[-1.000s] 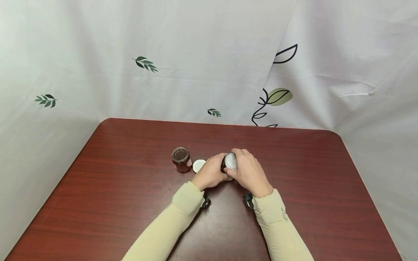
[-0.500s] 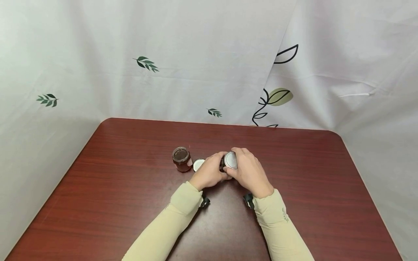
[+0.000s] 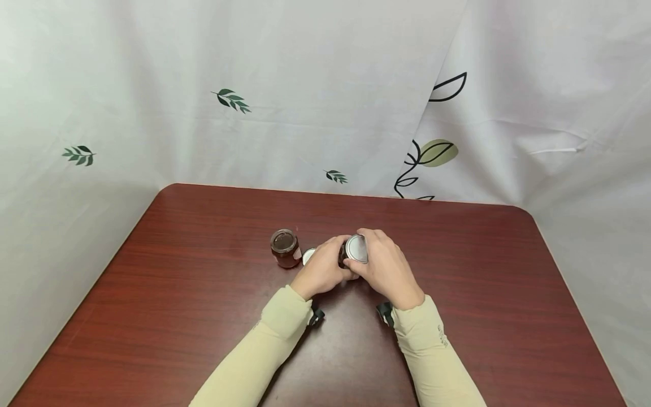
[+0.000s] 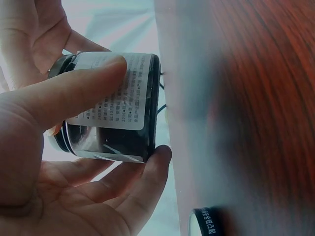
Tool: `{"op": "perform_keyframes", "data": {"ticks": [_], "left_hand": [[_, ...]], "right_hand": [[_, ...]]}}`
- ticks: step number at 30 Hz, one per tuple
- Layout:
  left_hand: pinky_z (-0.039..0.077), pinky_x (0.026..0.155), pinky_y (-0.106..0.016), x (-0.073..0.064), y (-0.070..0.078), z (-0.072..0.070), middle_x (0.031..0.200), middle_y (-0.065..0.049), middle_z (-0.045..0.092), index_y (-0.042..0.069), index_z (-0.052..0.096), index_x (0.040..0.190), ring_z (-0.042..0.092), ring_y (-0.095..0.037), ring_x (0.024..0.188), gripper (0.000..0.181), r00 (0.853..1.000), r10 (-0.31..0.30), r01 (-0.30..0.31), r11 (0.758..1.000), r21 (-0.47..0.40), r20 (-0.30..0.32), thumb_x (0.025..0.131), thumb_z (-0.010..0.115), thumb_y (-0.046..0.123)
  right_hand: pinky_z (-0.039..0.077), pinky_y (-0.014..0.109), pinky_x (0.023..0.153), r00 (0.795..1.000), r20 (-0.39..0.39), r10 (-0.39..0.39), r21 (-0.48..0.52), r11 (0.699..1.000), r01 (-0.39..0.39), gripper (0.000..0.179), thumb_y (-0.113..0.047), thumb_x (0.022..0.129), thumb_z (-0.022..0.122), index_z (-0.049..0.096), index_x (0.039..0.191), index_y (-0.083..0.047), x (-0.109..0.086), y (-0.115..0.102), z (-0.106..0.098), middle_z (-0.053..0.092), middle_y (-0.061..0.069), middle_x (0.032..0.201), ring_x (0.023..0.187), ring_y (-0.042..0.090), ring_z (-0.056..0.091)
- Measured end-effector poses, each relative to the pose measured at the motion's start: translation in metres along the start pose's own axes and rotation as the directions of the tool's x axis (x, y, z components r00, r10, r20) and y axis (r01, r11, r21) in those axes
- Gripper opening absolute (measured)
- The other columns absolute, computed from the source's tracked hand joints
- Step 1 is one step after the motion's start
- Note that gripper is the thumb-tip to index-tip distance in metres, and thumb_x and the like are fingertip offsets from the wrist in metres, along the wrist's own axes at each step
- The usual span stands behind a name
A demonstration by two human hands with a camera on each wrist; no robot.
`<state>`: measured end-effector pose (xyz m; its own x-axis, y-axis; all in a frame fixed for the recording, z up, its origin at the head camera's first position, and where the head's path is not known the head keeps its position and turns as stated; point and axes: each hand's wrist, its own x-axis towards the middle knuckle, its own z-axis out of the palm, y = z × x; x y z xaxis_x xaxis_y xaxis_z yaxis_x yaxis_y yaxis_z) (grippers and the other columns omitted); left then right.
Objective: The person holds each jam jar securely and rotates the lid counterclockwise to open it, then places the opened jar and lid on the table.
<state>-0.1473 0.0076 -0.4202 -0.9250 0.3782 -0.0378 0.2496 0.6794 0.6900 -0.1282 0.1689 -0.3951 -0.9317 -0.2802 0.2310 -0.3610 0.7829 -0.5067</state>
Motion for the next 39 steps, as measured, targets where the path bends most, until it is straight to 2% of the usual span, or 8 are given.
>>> {"op": "perform_keyframes", "data": {"ticks": [10,24,31,39], "left_hand": [[0.048,0.101,-0.035,-0.002,-0.0003,-0.0018,0.133,-0.01,0.06,0.005,0.051,0.144,0.06,-0.022,0.118,0.074,1.0,0.005,-0.006,1.0,-0.009,-0.026,0.08,0.086,0.02],[0.048,0.102,-0.036,-0.0058,0.0011,-0.0013,0.136,-0.011,0.06,0.004,0.051,0.144,0.061,-0.024,0.119,0.075,0.995,0.046,-0.05,0.998,-0.035,-0.088,0.081,0.086,0.023],[0.048,0.102,-0.036,-0.0069,0.0033,-0.0025,0.135,-0.011,0.06,0.004,0.051,0.143,0.061,-0.024,0.119,0.074,0.992,0.068,-0.072,0.997,-0.039,-0.111,0.08,0.087,0.021],[0.044,0.107,-0.039,-0.0082,0.0048,0.0007,0.139,-0.012,0.058,0.004,0.049,0.145,0.056,-0.027,0.126,0.081,0.988,0.081,-0.085,0.996,-0.025,-0.132,0.078,0.088,0.025]], "right_hand": [[0.052,0.05,0.086,1.0,-0.006,0.006,0.006,1.0,-0.006,0.057,-0.023,0.083,0.084,0.06,0.128,0.004,0.0019,-0.0036,-0.0007,0.065,0.021,0.121,0.104,0.035,0.063],[0.051,0.05,0.089,0.999,-0.033,0.01,0.031,0.999,-0.009,0.06,-0.03,0.083,0.083,0.061,0.128,0.004,0.0027,-0.0073,-0.0052,0.065,0.02,0.123,0.108,0.035,0.063],[0.05,0.05,0.091,0.998,-0.052,0.04,0.045,0.998,-0.038,0.061,-0.032,0.083,0.083,0.062,0.128,0.003,0.0029,-0.0071,-0.0056,0.065,0.019,0.124,0.11,0.035,0.062],[0.051,0.05,0.089,0.995,-0.082,0.053,0.049,0.998,-0.05,0.06,-0.037,0.085,0.081,0.063,0.126,0.003,0.0026,-0.0056,-0.0054,0.067,0.018,0.121,0.107,0.035,0.063]]}}
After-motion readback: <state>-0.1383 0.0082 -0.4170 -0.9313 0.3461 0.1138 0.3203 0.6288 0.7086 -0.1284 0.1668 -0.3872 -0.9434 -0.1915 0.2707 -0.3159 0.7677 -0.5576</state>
